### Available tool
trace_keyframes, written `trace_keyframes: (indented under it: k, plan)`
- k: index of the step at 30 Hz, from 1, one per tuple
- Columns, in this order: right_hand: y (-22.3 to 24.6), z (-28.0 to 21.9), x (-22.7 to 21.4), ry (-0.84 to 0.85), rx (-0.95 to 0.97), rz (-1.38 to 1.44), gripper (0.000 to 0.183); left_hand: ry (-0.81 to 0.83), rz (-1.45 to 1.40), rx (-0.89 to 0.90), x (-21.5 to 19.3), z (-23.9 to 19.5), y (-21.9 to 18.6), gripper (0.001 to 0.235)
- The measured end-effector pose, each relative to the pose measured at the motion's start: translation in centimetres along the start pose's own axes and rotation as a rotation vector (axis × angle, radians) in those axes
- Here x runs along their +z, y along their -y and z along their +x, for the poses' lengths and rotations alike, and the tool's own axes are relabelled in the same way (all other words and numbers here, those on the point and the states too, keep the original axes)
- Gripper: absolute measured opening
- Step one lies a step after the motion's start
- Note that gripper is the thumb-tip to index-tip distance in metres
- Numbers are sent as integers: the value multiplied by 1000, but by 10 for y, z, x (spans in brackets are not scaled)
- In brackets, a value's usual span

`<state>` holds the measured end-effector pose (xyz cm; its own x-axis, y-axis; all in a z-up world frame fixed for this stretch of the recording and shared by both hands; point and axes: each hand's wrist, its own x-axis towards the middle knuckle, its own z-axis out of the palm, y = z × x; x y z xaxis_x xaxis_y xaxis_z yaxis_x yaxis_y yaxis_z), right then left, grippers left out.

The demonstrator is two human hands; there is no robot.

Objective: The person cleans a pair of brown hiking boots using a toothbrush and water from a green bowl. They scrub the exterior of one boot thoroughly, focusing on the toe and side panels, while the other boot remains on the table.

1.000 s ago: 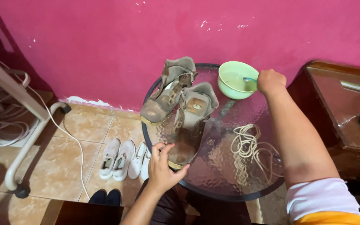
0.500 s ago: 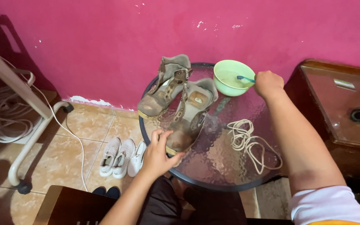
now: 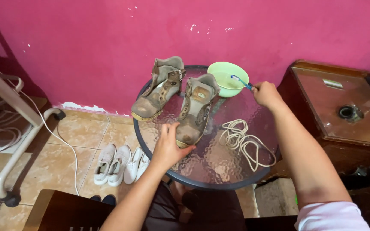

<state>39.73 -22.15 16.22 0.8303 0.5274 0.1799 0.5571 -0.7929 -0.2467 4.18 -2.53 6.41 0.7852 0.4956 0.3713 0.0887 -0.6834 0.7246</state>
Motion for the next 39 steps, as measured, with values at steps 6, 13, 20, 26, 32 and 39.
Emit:
trace_keyframes:
  k: [6,13,20,26,32,39]
  plan:
    - [-22,-12,36,50,152,806,22,10,-20,35,-12,2,0,104]
    - [7,-74,-2,132,153,1135,16,29,-3,58,-9,-3,3,103]
    - [15,-142,-13,218,-62,1200,13,-135,45,107,4,-21,7,103]
    - [27,-219,-13,387,-226,1079,13,-181,70,39,30,-62,5,109]
    - [43,-282,-1,331,-329,661,24,-366,124,156,46,-106,-18,104]
    - [43,-306,6,149,-500,651,25,-442,103,297,53,-122,-31,98]
